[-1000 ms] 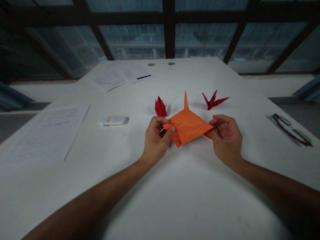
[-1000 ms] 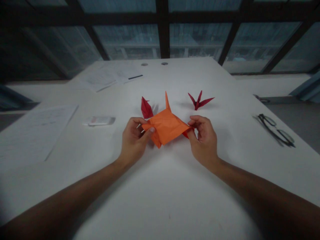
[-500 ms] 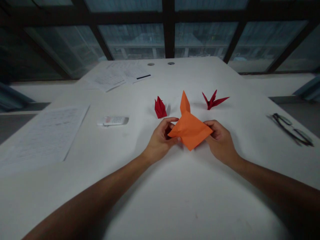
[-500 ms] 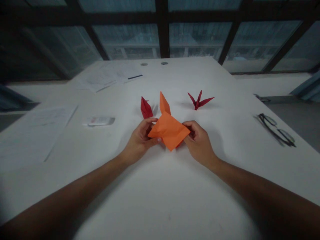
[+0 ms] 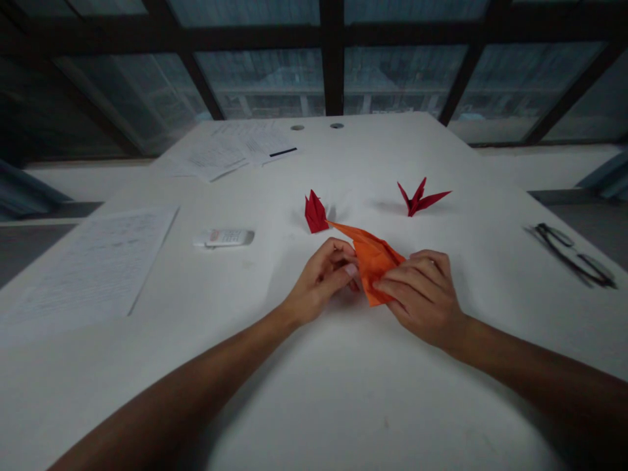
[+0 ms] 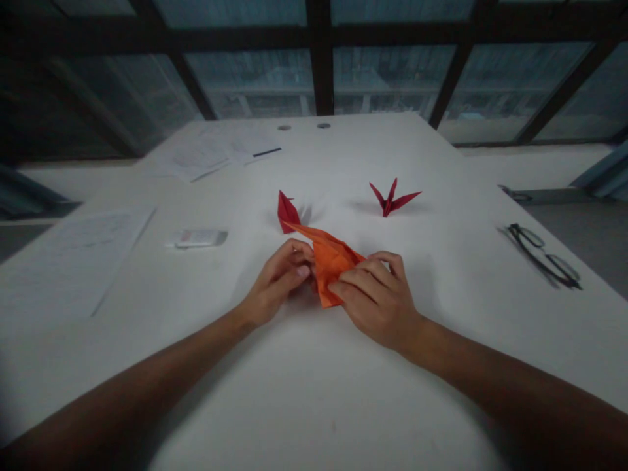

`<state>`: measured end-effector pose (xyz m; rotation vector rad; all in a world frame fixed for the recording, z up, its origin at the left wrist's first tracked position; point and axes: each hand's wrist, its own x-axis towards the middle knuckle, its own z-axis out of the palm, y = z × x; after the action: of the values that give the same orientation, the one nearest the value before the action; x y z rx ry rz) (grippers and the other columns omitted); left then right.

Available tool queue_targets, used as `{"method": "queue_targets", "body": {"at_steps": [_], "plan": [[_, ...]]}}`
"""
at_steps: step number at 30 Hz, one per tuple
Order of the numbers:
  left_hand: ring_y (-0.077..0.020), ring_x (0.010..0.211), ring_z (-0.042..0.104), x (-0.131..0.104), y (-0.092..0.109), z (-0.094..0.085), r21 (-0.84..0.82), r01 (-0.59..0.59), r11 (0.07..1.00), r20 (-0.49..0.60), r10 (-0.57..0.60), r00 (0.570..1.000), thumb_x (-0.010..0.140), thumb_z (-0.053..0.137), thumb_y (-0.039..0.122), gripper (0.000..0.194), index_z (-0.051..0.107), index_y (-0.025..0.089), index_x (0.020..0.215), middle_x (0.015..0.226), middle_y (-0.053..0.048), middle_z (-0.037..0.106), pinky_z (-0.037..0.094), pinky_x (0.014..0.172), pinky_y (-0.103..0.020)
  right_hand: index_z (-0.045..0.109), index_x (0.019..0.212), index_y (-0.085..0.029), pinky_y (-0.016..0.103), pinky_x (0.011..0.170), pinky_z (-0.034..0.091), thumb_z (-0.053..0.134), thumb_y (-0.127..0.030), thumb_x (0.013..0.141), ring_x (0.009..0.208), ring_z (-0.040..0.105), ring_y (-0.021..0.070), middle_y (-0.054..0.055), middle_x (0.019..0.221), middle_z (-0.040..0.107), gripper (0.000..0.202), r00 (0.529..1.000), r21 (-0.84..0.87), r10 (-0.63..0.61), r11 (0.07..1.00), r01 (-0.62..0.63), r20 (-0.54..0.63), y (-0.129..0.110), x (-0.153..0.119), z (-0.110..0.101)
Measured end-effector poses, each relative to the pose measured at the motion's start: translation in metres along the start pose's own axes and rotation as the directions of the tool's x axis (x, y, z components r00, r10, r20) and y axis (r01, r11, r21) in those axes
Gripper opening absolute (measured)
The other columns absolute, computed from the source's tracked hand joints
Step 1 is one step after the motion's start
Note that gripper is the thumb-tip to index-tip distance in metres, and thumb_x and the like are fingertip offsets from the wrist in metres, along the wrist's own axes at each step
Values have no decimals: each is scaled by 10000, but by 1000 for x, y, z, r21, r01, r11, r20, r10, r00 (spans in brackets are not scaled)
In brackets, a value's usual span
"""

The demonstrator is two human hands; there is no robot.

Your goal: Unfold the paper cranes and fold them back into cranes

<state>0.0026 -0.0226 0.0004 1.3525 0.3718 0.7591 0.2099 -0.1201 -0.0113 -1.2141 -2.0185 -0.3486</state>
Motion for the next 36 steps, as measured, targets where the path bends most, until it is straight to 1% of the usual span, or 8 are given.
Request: {"method": "queue_targets", "body": {"at_steps": [7, 10, 12, 17, 24, 27, 31, 36], "plan": [[-108, 676, 606, 7, -3, -2, 35, 112, 993, -159, -105, 982, 809, 826, 316, 472, 508, 246, 1150, 868, 15, 674, 466, 620, -225, 666, 1240, -370, 522, 1044, 495, 711, -278, 922, 1065, 697, 257, 11, 1226, 759, 335, 976, 228, -172, 964, 139, 134, -4, 4, -1], [-110, 705, 617, 8, -4, -6, 31, 100, 994, -217, -91, 972, 820, 794, 299, 432, 539, 259, 1167, 880, 21, 669, 472, 648, -224, 633, 1239, -339, 518, 974, 541, 736, -283, 886, 1112, 669, 292, 73, 1233, 709, 372, 1000, 252, 18, 968, -13, -19, -2, 3, 0], [-124, 782, 643, 9, -4, -9, 32, 83, 996, -213, -74, 974, 831, 775, 289, 397, 569, 261, 1169, 931, 7, 675, 502, 715, -240, 611, 1217, -302, 491, 914, 557, 745, -279, 869, 1071, 661, 293, 96, 1164, 685, 374, 974, 262, 216, 946, -191, -67, 1, 4, 2], [-164, 923, 659, 7, -5, -10, 147, 48, 988, -127, -29, 992, 898, 724, 306, 242, 649, 223, 1112, 1059, -55, 693, 518, 811, -278, 549, 1224, -259, 387, 818, 544, 727, -339, 892, 892, 673, 224, 41, 983, 683, 385, 839, 391, 509, 744, -542, 194, 1, 9, 6], [-173, 945, 658, 5, -7, -7, 320, 34, 947, -139, 11, 990, 953, 650, 298, 186, 649, 201, 1111, 1052, -68, 704, 514, 850, -294, 532, 1240, -275, 287, 643, 477, 595, -183, 940, 680, 620, 147, -44, 802, 644, 320, 764, 542, 574, 559, -628, 293, 2, 11, 8], [-163, 906, 646, 5, -5, -6, 430, 30, 903, -174, 49, 984, 980, 611, 326, 173, 656, 194, 1083, 1013, -56, 703, 506, 834, -288, 566, 1227, -281, 274, 599, 461, 568, -206, 976, 671, 596, 137, -29, 846, 634, 262, 778, 584, 587, 558, -589, 223, 3, 10, 9], [-141, 761, 585, 1, 0, 0, 562, 75, 824, -152, 14, 988, 925, 692, 436, 269, 640, 194, 1029, 907, -21, 674, 467, 699, -272, 682, 1118, -278, 303, 661, 493, 565, -213, 1004, 764, 621, 153, 17, 944, 667, 176, 865, 491, 484, 727, -480, 129, 1, 10, 6], [-192, 898, 602, 1, 5, 10, 718, 85, 691, -170, 56, 984, 729, 865, 493, 484, 595, 192, 995, 1027, -48, 674, 486, 825, -333, 702, 1154, -282, 321, 713, 549, 585, -176, 1002, 848, 659, 173, 38, 999, 683, 219, 939, 483, 333, 810, -333, 89, -3, 9, 4]]}}
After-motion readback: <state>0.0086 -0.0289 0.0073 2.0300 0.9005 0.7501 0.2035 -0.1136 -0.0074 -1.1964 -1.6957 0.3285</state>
